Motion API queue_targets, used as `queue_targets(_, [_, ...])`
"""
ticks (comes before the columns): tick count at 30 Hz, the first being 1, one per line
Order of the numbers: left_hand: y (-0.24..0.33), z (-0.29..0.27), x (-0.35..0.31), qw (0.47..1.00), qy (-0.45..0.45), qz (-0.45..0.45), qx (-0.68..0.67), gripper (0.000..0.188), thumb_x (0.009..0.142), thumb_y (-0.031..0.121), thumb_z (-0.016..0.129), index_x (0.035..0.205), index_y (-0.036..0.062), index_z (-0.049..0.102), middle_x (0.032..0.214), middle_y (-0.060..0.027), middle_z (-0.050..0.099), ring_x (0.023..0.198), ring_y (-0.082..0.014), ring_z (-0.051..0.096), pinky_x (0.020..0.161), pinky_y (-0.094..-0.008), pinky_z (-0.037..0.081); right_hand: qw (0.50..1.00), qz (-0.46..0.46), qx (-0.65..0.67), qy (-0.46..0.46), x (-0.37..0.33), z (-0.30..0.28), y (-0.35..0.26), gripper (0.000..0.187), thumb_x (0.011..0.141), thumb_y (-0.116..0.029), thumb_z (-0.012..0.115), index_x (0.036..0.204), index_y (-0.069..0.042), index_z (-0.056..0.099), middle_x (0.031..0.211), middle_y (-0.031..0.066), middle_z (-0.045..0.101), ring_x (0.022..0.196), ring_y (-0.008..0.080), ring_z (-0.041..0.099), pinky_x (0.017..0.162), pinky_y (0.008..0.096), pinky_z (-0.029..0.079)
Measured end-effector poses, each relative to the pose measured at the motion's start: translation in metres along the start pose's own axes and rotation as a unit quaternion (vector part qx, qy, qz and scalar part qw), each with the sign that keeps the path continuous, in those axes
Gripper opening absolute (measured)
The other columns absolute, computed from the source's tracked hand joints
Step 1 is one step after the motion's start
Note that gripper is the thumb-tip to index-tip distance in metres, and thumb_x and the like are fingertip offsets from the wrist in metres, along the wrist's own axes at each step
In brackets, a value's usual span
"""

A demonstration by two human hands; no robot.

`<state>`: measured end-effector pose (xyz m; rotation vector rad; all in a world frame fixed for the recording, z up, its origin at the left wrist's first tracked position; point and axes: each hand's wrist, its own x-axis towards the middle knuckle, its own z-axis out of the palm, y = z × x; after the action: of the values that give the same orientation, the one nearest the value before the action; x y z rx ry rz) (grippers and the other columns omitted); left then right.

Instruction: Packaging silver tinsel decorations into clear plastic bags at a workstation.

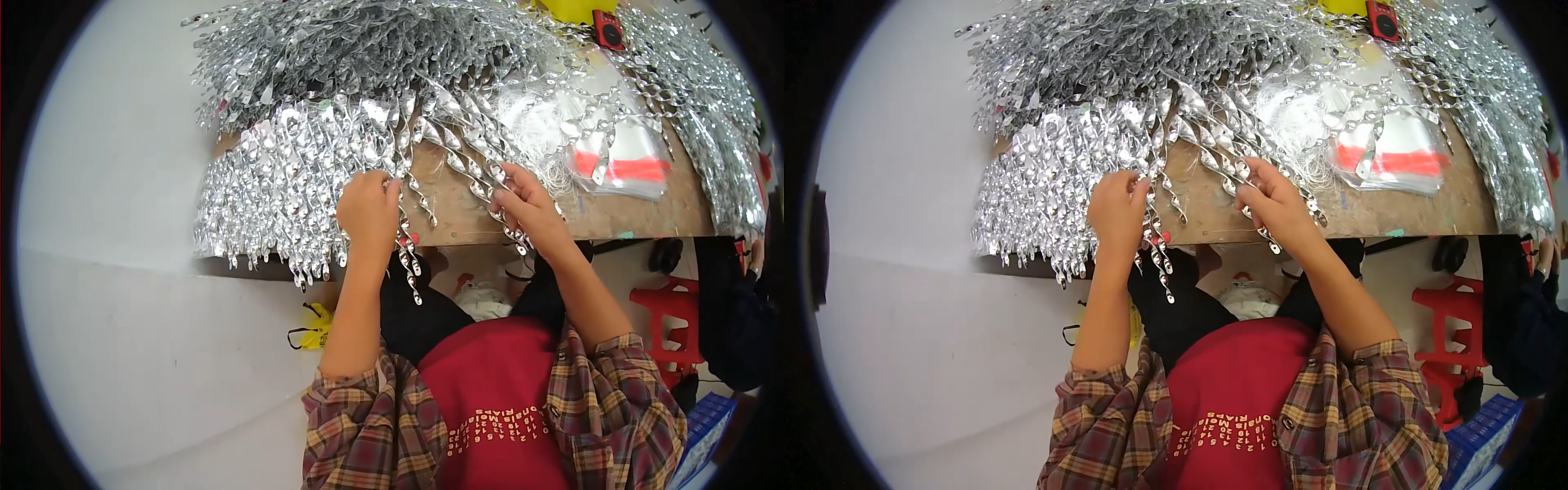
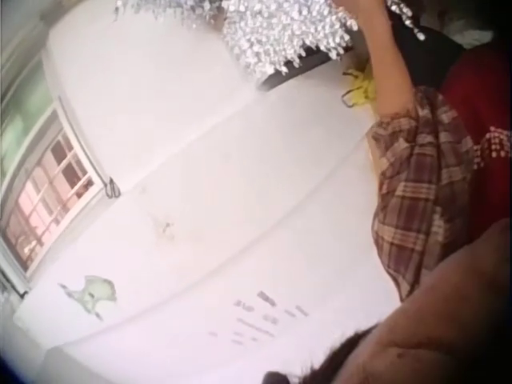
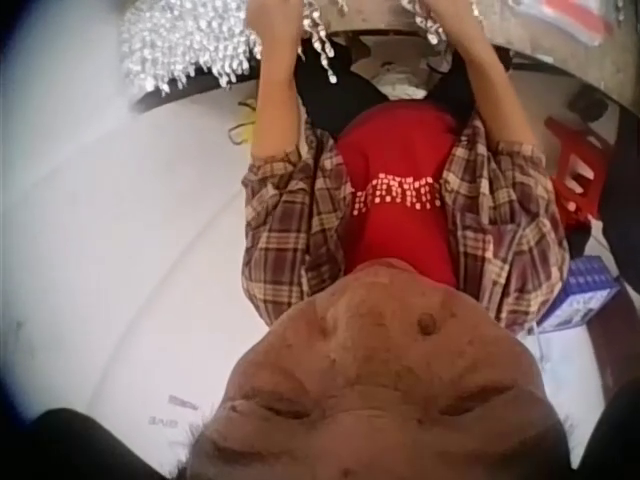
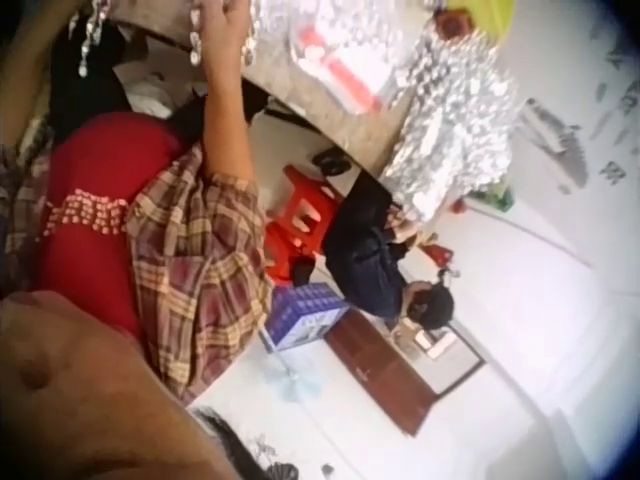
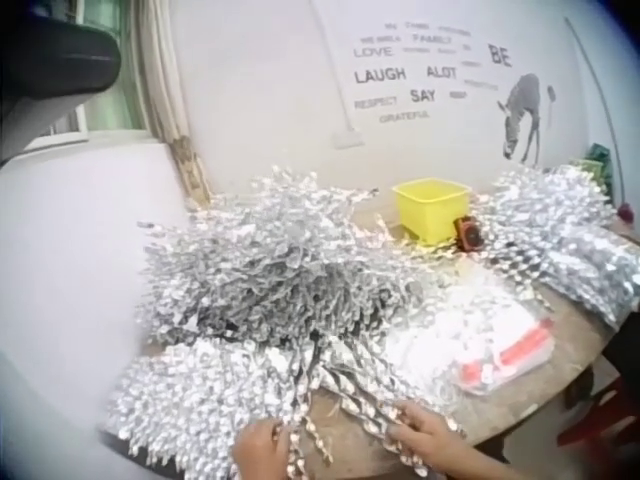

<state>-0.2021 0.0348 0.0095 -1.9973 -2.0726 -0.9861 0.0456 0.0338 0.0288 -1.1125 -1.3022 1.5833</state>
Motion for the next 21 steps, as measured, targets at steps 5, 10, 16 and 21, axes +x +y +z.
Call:
queue_targets(5, [-0.002,0.003,0.018,0.980,-0.138,-0.016,0.144,0.027,0.074,0.035,0.068,0.072,0.0079,0.066,0.073,-0.0104,0.062,0.068,-0.0292,0.061,0.059,-0.0411,0.045,1.000,0.003,0.006,-0.025,-0.002,0.007,0.004,0.040,0.090,-0.016,0.053,0.127,-0.003,0.044,0.078,0.0011,0.056,0.055,0.0039,0.044,0.050,0.0177,0.035])
queue_targets(10, [-0.006,0.001,0.029,0.970,-0.196,-0.096,0.107,0.029,0.073,0.037,0.066,0.069,0.0083,0.066,0.066,-0.0082,0.065,0.065,-0.0279,0.062,0.057,-0.0383,0.045,0.999,0.001,0.014,-0.034,-0.003,0.004,0.012,0.038,0.091,-0.016,0.053,0.126,-0.004,0.046,0.077,0.0002,0.056,0.057,0.0042,0.045,0.051,0.0176,0.036])
queue_targets(16, [-0.017,-0.014,0.042,0.964,-0.157,-0.209,-0.059,0.032,0.074,0.036,0.066,0.069,0.0048,0.064,0.059,-0.0062,0.060,0.056,-0.0168,0.057,0.055,-0.0324,0.042,0.996,0.025,0.074,-0.051,0.005,0.022,0.019,0.029,0.090,-0.015,0.054,0.117,-0.007,0.049,0.079,0.0004,0.058,0.061,0.0049,0.049,0.056,0.0183,0.040])
queue_targets(21, [0.000,-0.021,0.043,0.879,-0.154,-0.278,-0.356,0.022,0.081,0.023,0.065,0.068,0.0065,0.059,0.060,0.0016,0.053,0.053,-0.0064,0.042,0.051,-0.0219,0.031,0.981,0.061,0.168,-0.074,0.017,0.062,0.025,0.025,0.090,-0.016,0.057,0.111,-0.008,0.046,0.095,0.0058,0.062,0.079,0.0128,0.062,0.076,0.0267,0.049])
